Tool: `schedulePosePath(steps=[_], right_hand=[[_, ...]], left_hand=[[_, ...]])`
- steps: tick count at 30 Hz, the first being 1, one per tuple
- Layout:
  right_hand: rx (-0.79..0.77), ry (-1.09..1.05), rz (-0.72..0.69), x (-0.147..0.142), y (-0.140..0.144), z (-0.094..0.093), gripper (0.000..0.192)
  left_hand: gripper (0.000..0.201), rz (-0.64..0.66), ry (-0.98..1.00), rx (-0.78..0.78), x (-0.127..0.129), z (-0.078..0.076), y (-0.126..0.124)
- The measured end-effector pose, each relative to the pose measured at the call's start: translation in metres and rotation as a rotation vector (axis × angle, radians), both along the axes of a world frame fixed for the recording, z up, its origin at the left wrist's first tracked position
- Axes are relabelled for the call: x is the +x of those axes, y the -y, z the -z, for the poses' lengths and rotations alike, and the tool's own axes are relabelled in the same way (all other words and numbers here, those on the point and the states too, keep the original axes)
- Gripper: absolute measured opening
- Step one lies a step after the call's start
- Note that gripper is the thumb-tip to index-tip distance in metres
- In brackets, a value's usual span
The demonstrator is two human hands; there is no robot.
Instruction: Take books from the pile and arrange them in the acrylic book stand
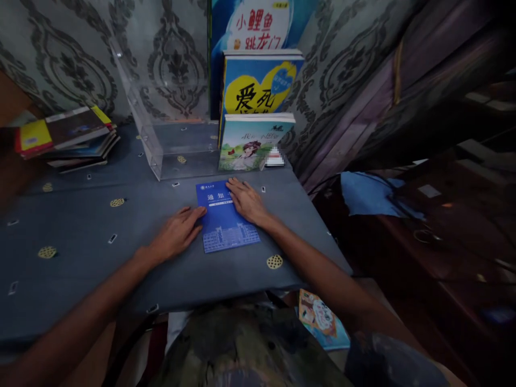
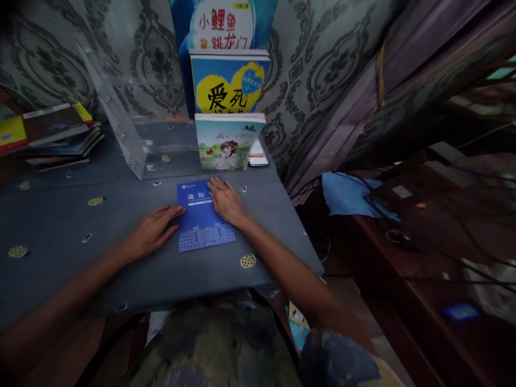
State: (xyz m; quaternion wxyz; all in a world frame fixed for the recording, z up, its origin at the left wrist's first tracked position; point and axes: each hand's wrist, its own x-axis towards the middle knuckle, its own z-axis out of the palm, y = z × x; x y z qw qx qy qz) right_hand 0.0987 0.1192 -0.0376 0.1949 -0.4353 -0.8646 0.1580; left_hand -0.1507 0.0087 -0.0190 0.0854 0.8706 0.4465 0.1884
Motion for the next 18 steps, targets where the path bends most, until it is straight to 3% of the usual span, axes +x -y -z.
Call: schedulePosePath(steps=[5, 9, 13, 18], right_hand=[[0.019, -0.032, -0.011, 0.002, -0.001, 0.004, 0.047], [0.004, -0.032, -0.008, 0.000, -0.001, 0.004, 0.046], [-0.042, -0.040, -0.026, 0.001, -0.005, 0.003, 0.047], [-0.126, -0.153, -0.128, 0.017, -0.027, -0.001, 0.045]], left_hand=[[0.048, 0.119, 0.013, 0.047, 0.008, -0.008, 0.062], [0.048, 0.154, 0.016, 0.083, 0.015, -0.017, 0.086], [0.042, 0.107, 0.016, 0.027, 0.019, -0.022, 0.079], [0.039, 0.019, -0.027, -0.005, 0.019, -0.016, 0.038]])
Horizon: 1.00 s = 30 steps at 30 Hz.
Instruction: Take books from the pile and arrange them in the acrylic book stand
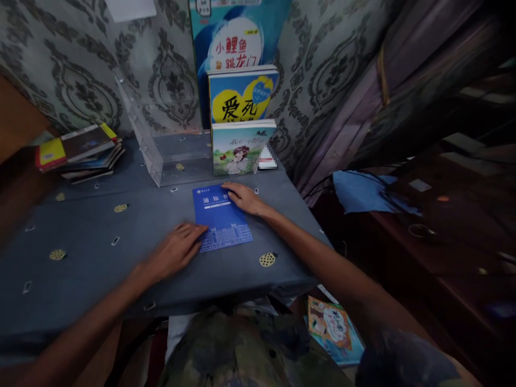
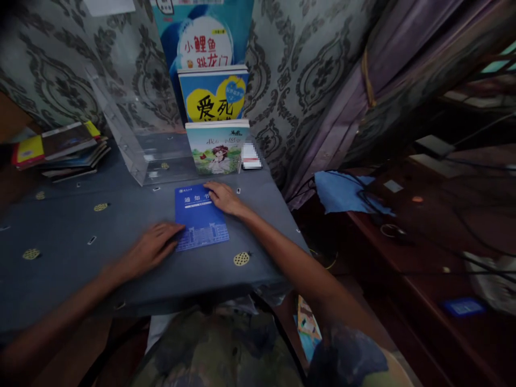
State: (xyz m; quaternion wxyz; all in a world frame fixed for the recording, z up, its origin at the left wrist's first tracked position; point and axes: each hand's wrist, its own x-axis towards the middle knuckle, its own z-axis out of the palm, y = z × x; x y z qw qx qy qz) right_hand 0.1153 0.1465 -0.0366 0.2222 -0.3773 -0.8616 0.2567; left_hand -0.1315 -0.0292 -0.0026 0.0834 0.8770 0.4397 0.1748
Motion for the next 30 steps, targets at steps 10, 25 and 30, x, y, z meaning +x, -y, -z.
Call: schedulePosePath(steps=[10, 25, 30], right_hand=[[-0.116, -0.266, -0.067, 0.015, -0.011, 0.000, 0.044], [-0.033, -0.169, -0.063, 0.015, -0.003, -0.002, 0.046], [0.001, -0.137, -0.070, 0.016, 0.002, -0.003, 0.047]], left_hand=[[0.043, -0.122, -0.134, 0.023, 0.028, 0.012, -0.095], [0.055, 0.412, -0.113, -0.207, 0.074, 0.004, -0.043], [0.057, 0.432, -0.107, -0.235, 0.066, 0.001, -0.021]])
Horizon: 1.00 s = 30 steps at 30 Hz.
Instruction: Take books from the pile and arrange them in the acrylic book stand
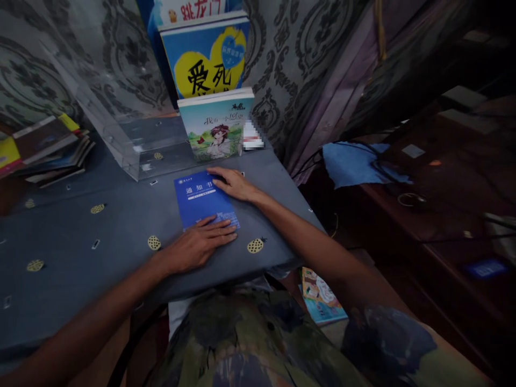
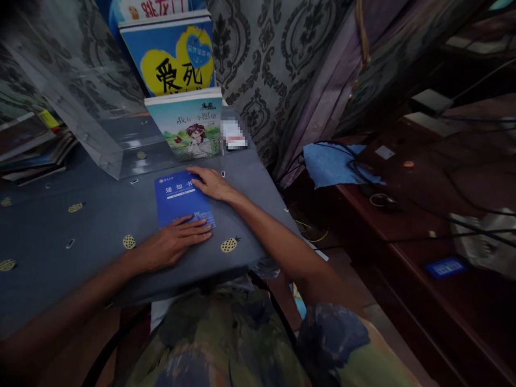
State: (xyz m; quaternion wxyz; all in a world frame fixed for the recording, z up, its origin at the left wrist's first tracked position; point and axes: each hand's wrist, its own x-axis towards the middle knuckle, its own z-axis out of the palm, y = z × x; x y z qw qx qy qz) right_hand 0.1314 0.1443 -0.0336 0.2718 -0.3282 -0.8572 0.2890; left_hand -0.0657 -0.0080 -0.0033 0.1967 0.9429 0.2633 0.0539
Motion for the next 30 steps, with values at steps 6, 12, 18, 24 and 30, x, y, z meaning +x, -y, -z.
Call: schedulePosePath(steps=[6, 12, 18, 24, 30], right_hand=[[0.065, 0.088, -0.003, 0.000, 0.004, 0.000, 0.052], [0.153, 0.255, 0.049, -0.009, 0.022, -0.005, 0.045], [0.219, 0.417, 0.196, -0.021, 0.052, -0.011, 0.044], [0.243, 0.441, 0.218, -0.022, 0.059, -0.017, 0.050], [0.247, 0.416, 0.133, -0.024, 0.061, -0.018, 0.050]], left_hand=[[0.050, -0.043, 0.125, 0.021, -0.031, -0.005, 0.020], [0.036, -0.374, 0.206, 0.236, -0.067, 0.007, 0.009], [0.041, -0.790, 0.089, 0.433, -0.061, 0.032, -0.030], [0.047, -0.874, 0.122, 0.391, -0.038, 0.037, -0.054], [0.042, -0.866, 0.014, 0.427, -0.030, 0.035, -0.060]])
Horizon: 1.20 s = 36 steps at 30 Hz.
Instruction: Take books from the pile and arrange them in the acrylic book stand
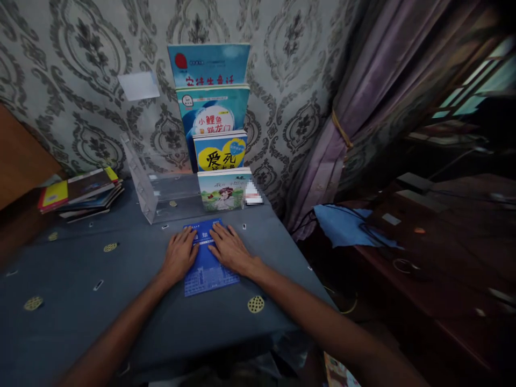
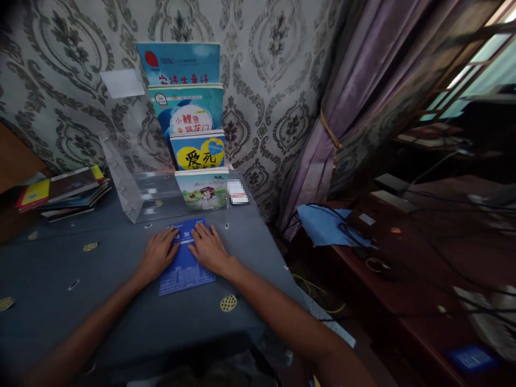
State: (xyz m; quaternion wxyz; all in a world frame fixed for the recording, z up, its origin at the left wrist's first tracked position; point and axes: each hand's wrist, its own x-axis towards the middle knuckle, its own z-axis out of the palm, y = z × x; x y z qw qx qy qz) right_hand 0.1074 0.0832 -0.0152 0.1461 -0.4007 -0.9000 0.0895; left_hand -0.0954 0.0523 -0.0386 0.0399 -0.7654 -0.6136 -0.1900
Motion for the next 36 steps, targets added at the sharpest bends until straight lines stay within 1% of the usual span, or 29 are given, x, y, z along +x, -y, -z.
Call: schedulePosePath(steps=[4, 9, 14, 19, 22, 25, 31, 36], right_hand=[[-0.025, 0.018, -0.105, -0.003, 0.000, -0.001, 0.049], [-0.039, 0.047, -0.155, -0.011, -0.010, -0.002, 0.051], [-0.051, 0.080, -0.093, -0.017, -0.018, -0.003, 0.060], [-0.059, 0.106, 0.007, -0.017, -0.013, -0.007, 0.068], [-0.071, 0.100, 0.079, -0.016, -0.009, -0.007, 0.070], [-0.077, 0.089, 0.133, -0.015, -0.006, -0.003, 0.069], [-0.071, 0.061, 0.123, -0.005, 0.004, 0.006, 0.067], [-0.083, 0.099, 0.081, 0.000, 0.023, 0.002, 0.069]], left_hand=[[0.043, 0.004, -0.051, -0.005, 0.002, -0.002, 0.002], [0.042, -0.027, -0.120, -0.016, 0.007, -0.006, 0.003], [0.043, -0.056, -0.192, -0.063, 0.011, -0.016, 0.006], [0.050, -0.124, -0.230, -0.123, 0.008, -0.026, 0.007], [0.053, -0.127, -0.200, -0.122, 0.005, -0.026, 0.006], [0.054, -0.121, -0.157, -0.123, 0.002, -0.022, 0.006], [0.055, -0.114, -0.119, -0.115, 0.001, -0.019, 0.005], [0.057, -0.123, -0.141, -0.155, 0.002, -0.022, 0.006]])
